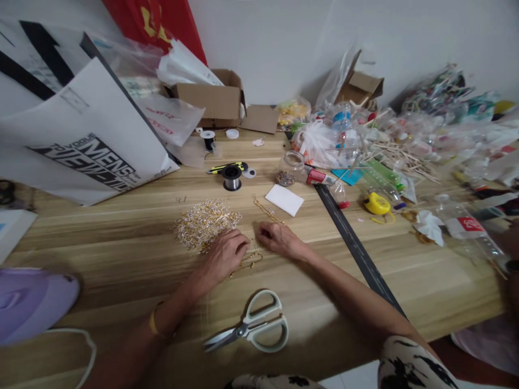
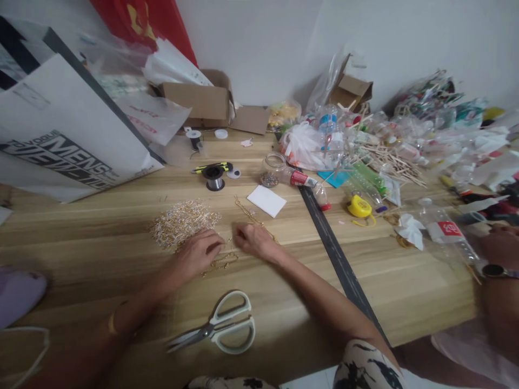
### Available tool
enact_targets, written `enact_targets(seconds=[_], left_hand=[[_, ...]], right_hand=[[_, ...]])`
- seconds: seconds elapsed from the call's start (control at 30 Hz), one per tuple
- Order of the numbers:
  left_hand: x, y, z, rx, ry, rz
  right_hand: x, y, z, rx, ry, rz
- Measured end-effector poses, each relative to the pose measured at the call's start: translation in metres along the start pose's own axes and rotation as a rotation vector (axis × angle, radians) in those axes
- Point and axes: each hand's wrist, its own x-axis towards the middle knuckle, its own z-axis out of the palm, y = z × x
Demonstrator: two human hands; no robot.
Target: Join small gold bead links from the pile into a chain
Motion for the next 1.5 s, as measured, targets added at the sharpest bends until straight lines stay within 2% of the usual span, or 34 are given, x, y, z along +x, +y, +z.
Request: enact_targets(seconds=[0.17, 0.33, 0.67, 0.93, 1.2, 1.3, 1.37, 1.5], left_hand=[[0.003, -0.002, 0.005, -0.091, 0.018, 0.001], [0.003, -0.001, 0.009, -0.058, 0.021, 0.074], [0.002, 0.001, 0.014, -0.008, -0.021, 0.125], [0.007, 0.002, 0.015, -0.18, 0.033, 0.024], [0.011, -0.006, 0.025, -0.662, 0.048, -0.217], [0.014, -0.005, 0.025, -0.866, 0.024, -0.247], [0.016, -0.003, 0.023, -0.913, -0.001, -0.269], [0.021, 0.002, 0.018, -0.863, -0.021, -0.302]], right_hand=[[0.002, 0.012, -0.004, 0.317, -0.034, -0.129], [0.003, 0.02, -0.003, 0.546, -0.067, -0.124], [0.004, 0.022, -0.004, 0.714, -0.104, -0.142], [0.003, 0.019, -0.005, 0.812, -0.095, -0.129], [0.001, 0.004, -0.006, 0.875, -0.036, -0.101], [0.0, 0.003, -0.004, 0.869, -0.013, -0.101], [0.0, 0.002, -0.003, 0.858, -0.004, -0.105], [0.0, 0.001, -0.002, 0.871, -0.001, -0.11]])
